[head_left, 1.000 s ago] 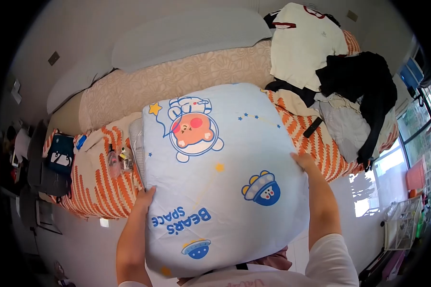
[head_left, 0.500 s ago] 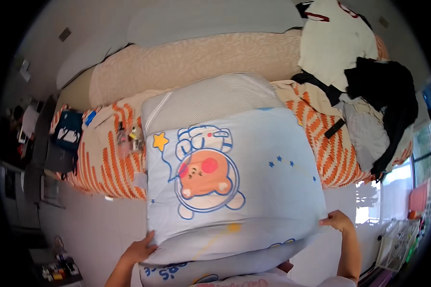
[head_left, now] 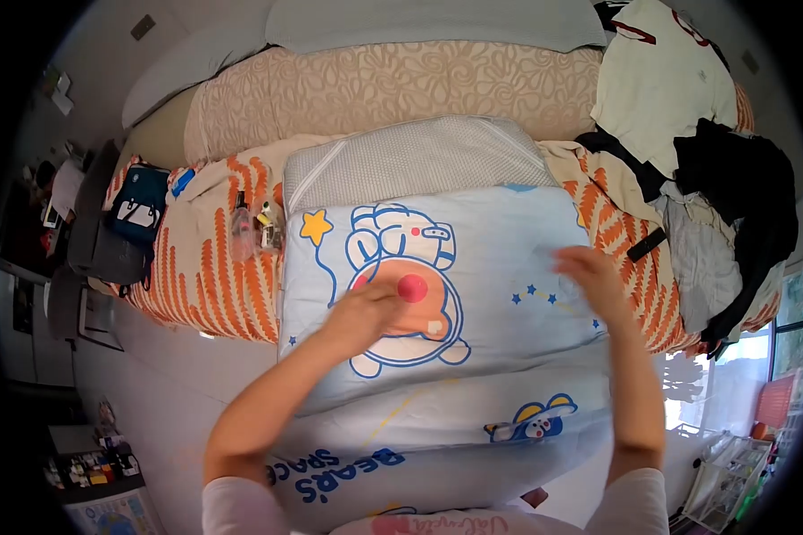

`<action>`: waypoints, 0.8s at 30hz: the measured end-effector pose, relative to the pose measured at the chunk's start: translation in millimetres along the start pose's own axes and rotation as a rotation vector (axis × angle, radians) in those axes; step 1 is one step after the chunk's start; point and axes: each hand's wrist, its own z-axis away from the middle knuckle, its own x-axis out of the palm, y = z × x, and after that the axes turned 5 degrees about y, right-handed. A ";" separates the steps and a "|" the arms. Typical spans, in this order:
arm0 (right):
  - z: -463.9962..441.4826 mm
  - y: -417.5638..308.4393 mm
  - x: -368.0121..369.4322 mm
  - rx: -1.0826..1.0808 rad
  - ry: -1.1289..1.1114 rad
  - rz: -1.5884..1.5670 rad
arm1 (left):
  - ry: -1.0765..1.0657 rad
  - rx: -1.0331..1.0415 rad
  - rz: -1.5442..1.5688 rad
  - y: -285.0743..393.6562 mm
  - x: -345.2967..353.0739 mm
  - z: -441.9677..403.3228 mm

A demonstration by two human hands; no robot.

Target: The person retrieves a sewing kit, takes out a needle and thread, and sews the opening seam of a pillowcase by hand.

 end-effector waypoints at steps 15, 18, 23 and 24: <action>13.3 46.1 222.4 -0.214 0.045 0.047 | 0.414 -0.429 0.097 -33.5 129.5 -16.0; 12.6 51.0 225.2 -0.240 0.067 0.034 | 0.562 -0.355 0.153 -39.5 134.3 -13.8; 14.3 53.1 228.7 -0.255 0.090 0.042 | 0.750 -1.048 0.870 -45.5 125.9 -10.0; 13.3 52.4 228.6 -0.260 0.093 0.047 | 0.694 -0.987 0.710 -44.3 123.1 -11.6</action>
